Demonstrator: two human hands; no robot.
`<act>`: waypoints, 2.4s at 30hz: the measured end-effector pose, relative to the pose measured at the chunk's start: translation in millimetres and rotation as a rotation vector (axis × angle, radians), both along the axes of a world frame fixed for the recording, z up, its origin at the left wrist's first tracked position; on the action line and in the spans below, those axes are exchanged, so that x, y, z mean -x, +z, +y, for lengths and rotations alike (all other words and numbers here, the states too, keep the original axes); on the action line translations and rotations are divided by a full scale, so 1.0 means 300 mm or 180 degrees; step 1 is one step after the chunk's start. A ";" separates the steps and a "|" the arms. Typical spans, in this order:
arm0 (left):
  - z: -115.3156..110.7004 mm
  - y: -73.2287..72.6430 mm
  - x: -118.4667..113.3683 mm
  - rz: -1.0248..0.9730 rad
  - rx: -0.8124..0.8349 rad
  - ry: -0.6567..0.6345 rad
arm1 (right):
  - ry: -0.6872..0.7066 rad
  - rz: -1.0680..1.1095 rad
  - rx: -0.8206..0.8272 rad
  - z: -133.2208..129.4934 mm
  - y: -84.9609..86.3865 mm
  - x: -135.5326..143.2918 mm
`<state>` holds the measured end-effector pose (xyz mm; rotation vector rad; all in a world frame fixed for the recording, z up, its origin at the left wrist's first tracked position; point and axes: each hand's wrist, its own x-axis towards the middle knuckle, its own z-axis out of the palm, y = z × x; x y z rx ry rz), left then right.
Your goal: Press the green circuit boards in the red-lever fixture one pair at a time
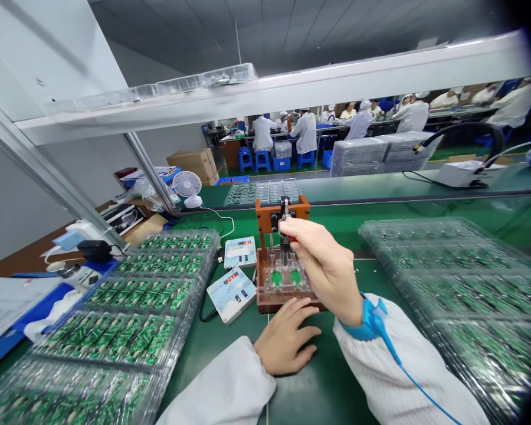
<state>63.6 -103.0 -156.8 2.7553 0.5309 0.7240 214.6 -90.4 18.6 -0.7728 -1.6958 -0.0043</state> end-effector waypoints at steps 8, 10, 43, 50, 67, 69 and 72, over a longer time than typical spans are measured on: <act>0.000 -0.007 -0.008 -0.0032 -0.0075 0.0024 | 0.0341 0.0156 0.0101 0.018 -0.151 0.000; 0.002 -0.011 -0.011 -0.0063 -0.0120 0.0034 | 0.0357 0.0221 0.0127 0.018 -0.159 0.006; 0.529 0.212 0.337 0.2603 0.1628 0.1945 | 0.0947 0.0652 0.0207 0.046 -0.157 0.002; 0.540 0.214 0.352 0.2586 0.1571 0.1864 | 0.0973 0.0694 0.0174 0.048 -0.160 0.005; 0.534 0.240 0.409 0.3073 0.1774 0.1887 | 0.0983 0.0693 0.0112 0.050 -0.165 0.007; 0.535 0.245 0.406 0.3169 0.1757 0.1886 | 0.0971 0.0699 0.0108 0.048 -0.167 0.007; 0.537 0.246 0.404 0.3173 0.1728 0.1896 | 0.0954 0.0690 0.0103 0.048 -0.167 0.009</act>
